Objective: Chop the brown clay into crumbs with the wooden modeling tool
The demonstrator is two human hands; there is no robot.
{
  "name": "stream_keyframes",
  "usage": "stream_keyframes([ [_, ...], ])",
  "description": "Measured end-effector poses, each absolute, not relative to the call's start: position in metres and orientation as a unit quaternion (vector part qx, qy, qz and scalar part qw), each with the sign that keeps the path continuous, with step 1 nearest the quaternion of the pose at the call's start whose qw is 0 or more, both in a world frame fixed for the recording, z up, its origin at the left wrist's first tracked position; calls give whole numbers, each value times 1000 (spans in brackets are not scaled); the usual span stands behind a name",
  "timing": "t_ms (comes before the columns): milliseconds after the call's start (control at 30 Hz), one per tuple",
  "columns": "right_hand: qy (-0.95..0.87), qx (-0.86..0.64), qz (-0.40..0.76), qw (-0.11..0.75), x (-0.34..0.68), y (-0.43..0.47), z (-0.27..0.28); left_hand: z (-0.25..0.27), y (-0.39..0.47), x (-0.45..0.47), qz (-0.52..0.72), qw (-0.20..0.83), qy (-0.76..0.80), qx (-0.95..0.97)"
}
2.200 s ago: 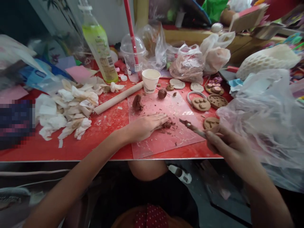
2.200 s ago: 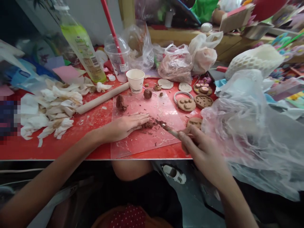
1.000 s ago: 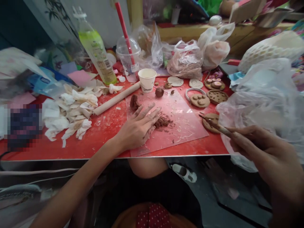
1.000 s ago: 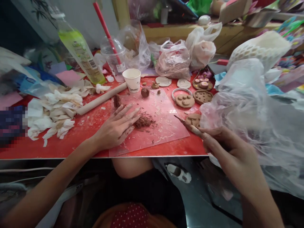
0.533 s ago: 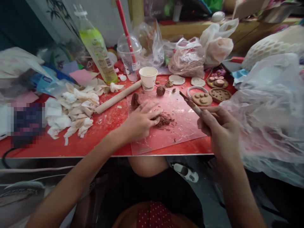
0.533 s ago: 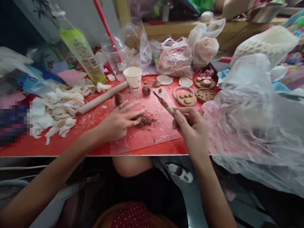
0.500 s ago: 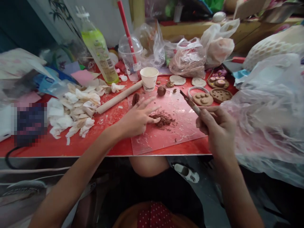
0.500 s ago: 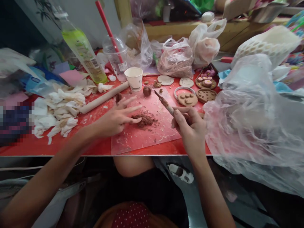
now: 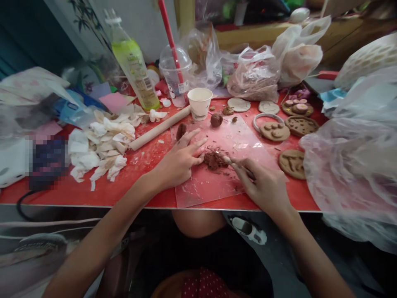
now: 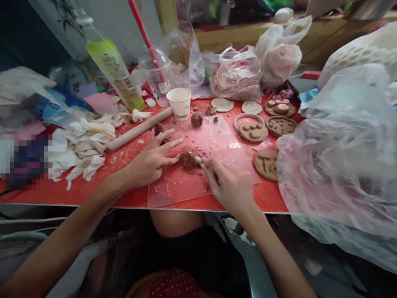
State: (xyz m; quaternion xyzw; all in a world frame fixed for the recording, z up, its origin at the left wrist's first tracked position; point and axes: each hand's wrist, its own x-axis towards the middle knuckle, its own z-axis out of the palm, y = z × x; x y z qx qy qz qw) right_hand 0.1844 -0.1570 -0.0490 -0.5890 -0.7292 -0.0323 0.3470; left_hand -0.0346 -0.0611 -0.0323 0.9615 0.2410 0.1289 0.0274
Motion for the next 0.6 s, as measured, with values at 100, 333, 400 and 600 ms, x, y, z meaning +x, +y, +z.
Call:
stream_keyframes([
  [100,-695,-616,-30,370,184,-157,-48,-28,-72,-25,114,9,262,958],
  [333,-593,-684,13,423,187,-161,-46,-16,-83,-21,127,-40,308,942],
  [400,-584,-683,28,437,186,-162,-46,-16,-83,-20,126,-50,301,944],
  [600,-565,-683,128,445,204,-160,-45,-22,-87,-13,75,-35,308,948],
])
